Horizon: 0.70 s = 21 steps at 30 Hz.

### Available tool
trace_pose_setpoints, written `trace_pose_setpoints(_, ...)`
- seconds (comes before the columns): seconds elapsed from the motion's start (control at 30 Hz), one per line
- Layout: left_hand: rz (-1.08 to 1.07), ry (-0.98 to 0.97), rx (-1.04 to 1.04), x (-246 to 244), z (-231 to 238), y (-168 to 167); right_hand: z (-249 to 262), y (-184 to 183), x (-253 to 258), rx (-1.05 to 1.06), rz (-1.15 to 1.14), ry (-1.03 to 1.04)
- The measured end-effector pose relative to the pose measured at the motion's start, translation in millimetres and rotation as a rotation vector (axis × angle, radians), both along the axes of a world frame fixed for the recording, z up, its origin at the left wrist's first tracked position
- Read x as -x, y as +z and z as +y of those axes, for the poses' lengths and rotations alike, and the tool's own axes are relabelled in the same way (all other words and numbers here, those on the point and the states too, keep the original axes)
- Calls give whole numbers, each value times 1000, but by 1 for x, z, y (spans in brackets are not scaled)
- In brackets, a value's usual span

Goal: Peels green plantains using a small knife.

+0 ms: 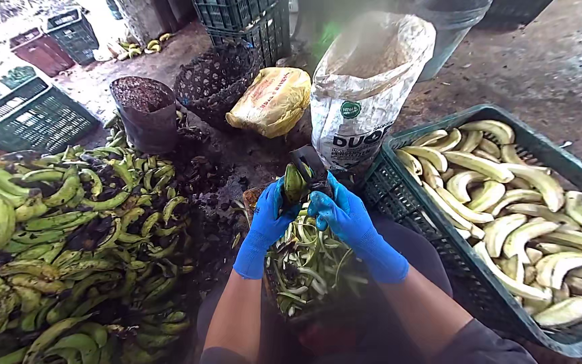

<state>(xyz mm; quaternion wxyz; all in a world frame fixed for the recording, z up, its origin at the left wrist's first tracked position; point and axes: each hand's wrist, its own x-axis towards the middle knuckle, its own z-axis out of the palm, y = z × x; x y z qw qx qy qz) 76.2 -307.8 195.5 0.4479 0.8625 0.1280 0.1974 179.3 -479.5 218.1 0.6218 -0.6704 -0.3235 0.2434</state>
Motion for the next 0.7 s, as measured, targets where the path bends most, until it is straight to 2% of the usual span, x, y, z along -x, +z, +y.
trace_pose_setpoints(0.23, -75, 2, -157, 1, 2, -4, 2, 2, 3, -34, 3, 19)
trace_pose_setpoints(0.37, -12, 29, -209, 7, 3, -8, 5, 0, 1, 138, -14, 67)
trace_pose_setpoints(0.47, 22, 32, -332, 9, 11, -12, 7, -3, -8, 332, -14, 189)
trace_pose_setpoints(0.53, 45, 35, -353, 11, 12, -8, 8, -6, -8, 334, 7, 220)
trace_pose_setpoints(0.6, -4, 62, -159, 8, 7, -8, 9, -5, -6, 224, -14, 157)
trace_pose_setpoints(0.7, -287, 17, 536, -5, -7, -9, 14, -1, 3, -166, -95, -64)
